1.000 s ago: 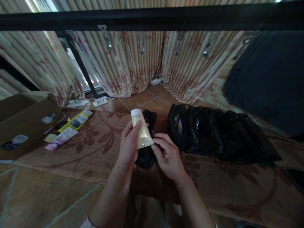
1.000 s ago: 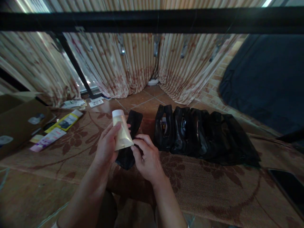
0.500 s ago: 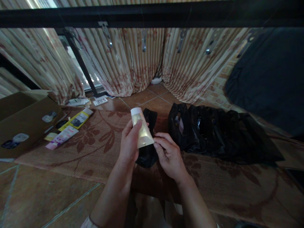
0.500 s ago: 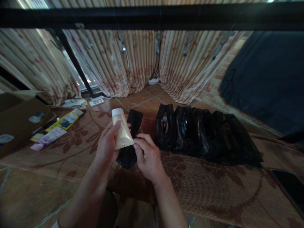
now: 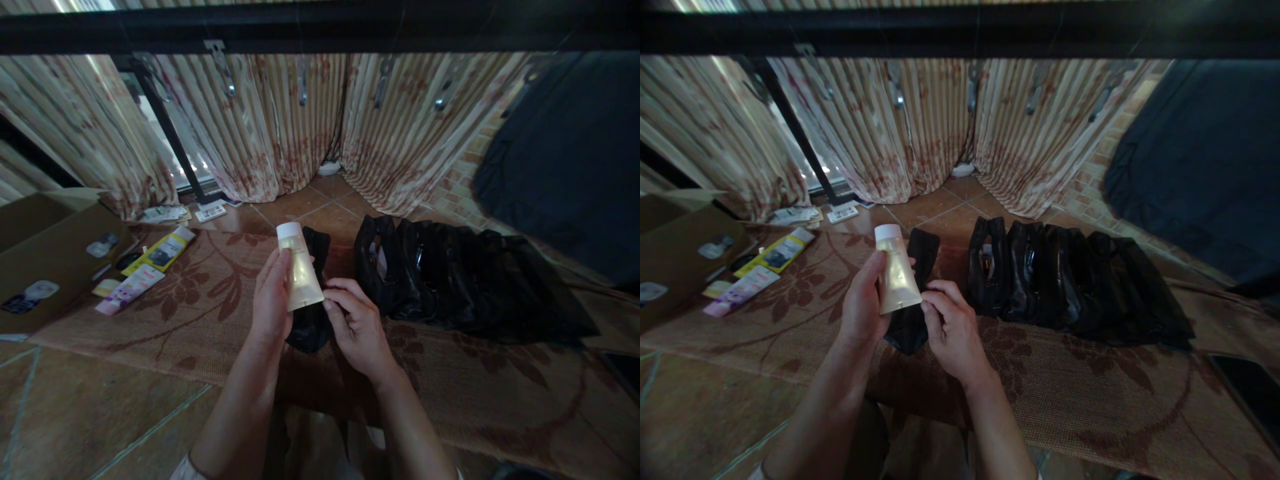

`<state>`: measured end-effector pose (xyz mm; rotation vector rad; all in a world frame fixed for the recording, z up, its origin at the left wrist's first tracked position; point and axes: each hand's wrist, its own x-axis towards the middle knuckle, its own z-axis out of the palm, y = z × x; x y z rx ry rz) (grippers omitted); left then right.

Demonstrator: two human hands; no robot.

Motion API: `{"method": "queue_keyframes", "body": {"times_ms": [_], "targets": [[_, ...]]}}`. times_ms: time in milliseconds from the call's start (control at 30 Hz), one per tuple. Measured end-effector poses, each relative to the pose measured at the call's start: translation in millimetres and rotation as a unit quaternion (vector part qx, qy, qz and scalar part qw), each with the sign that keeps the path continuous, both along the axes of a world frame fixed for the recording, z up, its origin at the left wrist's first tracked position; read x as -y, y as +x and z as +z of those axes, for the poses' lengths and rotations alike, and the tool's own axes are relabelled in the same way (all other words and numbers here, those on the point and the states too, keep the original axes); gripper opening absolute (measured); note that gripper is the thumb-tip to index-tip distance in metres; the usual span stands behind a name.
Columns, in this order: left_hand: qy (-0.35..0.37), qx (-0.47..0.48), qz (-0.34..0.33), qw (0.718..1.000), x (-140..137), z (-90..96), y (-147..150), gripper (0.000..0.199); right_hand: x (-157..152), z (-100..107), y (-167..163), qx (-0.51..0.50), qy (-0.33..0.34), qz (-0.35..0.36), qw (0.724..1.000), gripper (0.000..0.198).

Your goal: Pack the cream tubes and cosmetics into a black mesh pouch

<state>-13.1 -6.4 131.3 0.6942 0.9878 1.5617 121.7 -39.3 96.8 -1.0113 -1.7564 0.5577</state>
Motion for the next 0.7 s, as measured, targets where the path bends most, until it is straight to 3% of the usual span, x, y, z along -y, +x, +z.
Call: {"method": "queue_keyframes", "body": {"times_ms": [700], "targets": [[-0.003, -0.003, -0.004, 1.000, 1.3, -1.2, 0.2, 0.043, 0.8, 2.3, -0.5, -0.006, -0.009, 0.000, 1.000, 0.016]]}}
